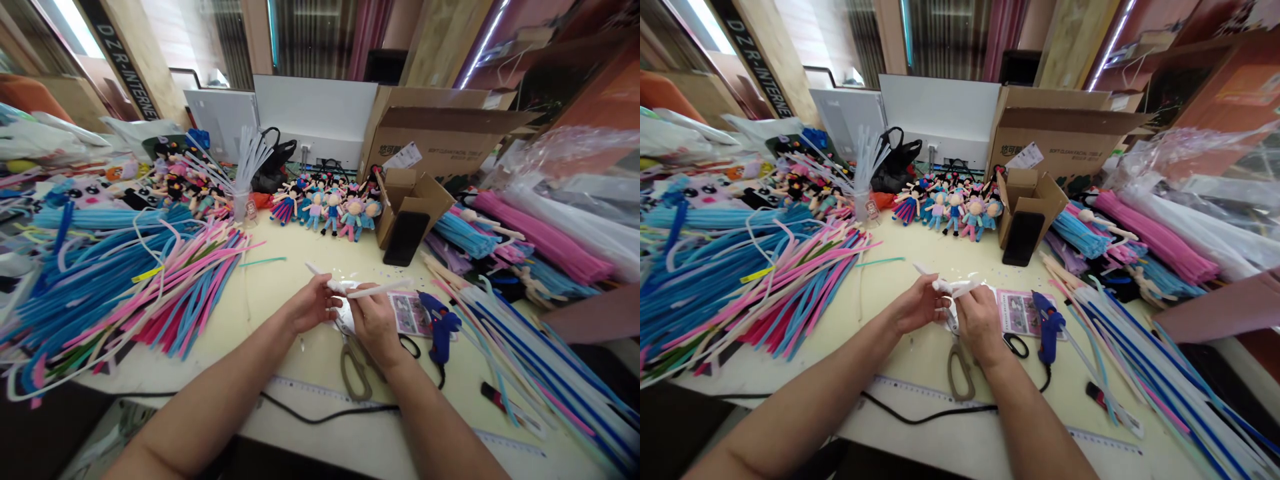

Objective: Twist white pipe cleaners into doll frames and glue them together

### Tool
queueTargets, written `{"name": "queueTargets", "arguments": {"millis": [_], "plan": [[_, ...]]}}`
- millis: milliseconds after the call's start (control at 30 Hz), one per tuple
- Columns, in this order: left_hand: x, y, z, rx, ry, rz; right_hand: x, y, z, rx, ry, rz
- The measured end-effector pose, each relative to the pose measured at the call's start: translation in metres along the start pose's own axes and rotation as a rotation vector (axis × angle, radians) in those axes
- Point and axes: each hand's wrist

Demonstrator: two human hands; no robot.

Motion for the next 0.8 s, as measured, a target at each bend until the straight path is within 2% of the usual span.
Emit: {"name": "queueTargets", "arguments": {"millis": [333, 467, 633, 800], "plan": [[0.000, 0.002, -0.001, -0.099, 0.073, 0.160, -0.006, 0.002, 0.002, -0.029, 0.172, 0.261], [0.001, 0.005, -0.005, -0.057, 0.153, 0.235, -0.010, 0.003, 0.004, -0.038, 0.317, 0.429], [0.001, 0.006, -0.008, 0.011, 0.224, 0.307, -0.012, 0.005, 0.003, 0.018, 0.624, 0.649], [-0.001, 0.003, -0.007, 0.016, 0.235, 0.321, -0.015, 0.001, 0.009, 0.022, 0.851, 0.728]]}}
Point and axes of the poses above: each hand's wrist, its own y-axis towards the middle knuckle, its own z-axis out of the palm, x = y × z, and after that the axes turned 4 degrees about -z, right-handed
